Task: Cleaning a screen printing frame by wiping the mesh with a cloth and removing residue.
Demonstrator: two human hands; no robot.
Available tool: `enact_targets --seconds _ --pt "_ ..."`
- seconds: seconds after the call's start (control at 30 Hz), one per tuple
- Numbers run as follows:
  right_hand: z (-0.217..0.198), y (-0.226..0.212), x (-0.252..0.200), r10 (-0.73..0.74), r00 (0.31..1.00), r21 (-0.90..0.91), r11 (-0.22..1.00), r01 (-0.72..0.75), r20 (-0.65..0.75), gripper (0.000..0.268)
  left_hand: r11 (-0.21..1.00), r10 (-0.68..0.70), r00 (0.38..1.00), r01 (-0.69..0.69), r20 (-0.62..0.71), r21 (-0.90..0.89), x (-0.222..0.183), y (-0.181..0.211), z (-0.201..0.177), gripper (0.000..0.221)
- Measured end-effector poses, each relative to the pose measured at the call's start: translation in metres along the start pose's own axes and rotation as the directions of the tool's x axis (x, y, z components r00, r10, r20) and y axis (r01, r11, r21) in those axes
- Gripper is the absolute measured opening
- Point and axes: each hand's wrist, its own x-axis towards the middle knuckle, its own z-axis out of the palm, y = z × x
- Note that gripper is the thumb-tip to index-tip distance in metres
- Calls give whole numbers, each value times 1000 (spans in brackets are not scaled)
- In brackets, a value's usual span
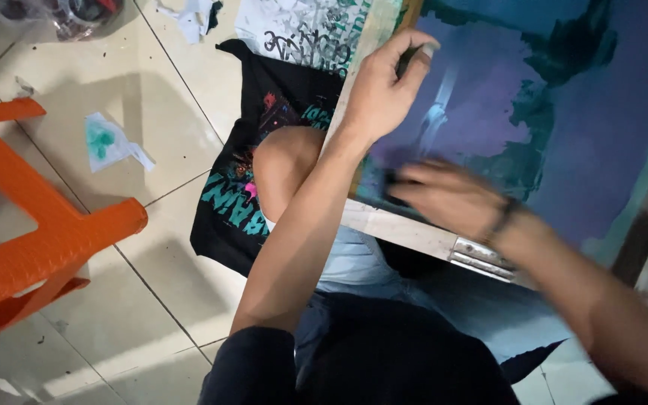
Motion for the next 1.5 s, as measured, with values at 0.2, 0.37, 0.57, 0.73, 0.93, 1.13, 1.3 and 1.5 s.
enact_targets --seconds 0.2,0.37,0.57,0.73,0.93,1.13,1.3,1.5 --pt "-19 -15 -10 227 938 297 944 -146 -260 41 999 -27 998 29 58 -21 2 4 0 21" --pt "-54 -11 33 187 974 225 962 -156 -126 27 999 12 998 -15 65 46 -3 4 -2 21" --pt "-48 -7 -61 235 956 152 953 -262 174 35 989 116 973 -131 198 62 -6 15 -2 15" --pt "-44 -14 35 202 961 131 975 -179 -189 11 975 194 942 -216 273 53 -4 22 1 9" --pt "-24 -9 -89 326 937 294 889 -350 129 33 983 44 953 -95 300 159 -2 21 1 14" --pt "-22 -21 -120 537 770 322 703 -634 344 34 943 87 920 -200 381 266 -6 30 18 14" --pt "47 -13 22 468 879 456 804 -382 -88 30 917 -29 924 -127 381 378 -17 34 28 20" --pt "-6 -26 -16 548 831 445 725 -526 91 31 860 -149 916 -66 372 507 -60 95 -4 30"
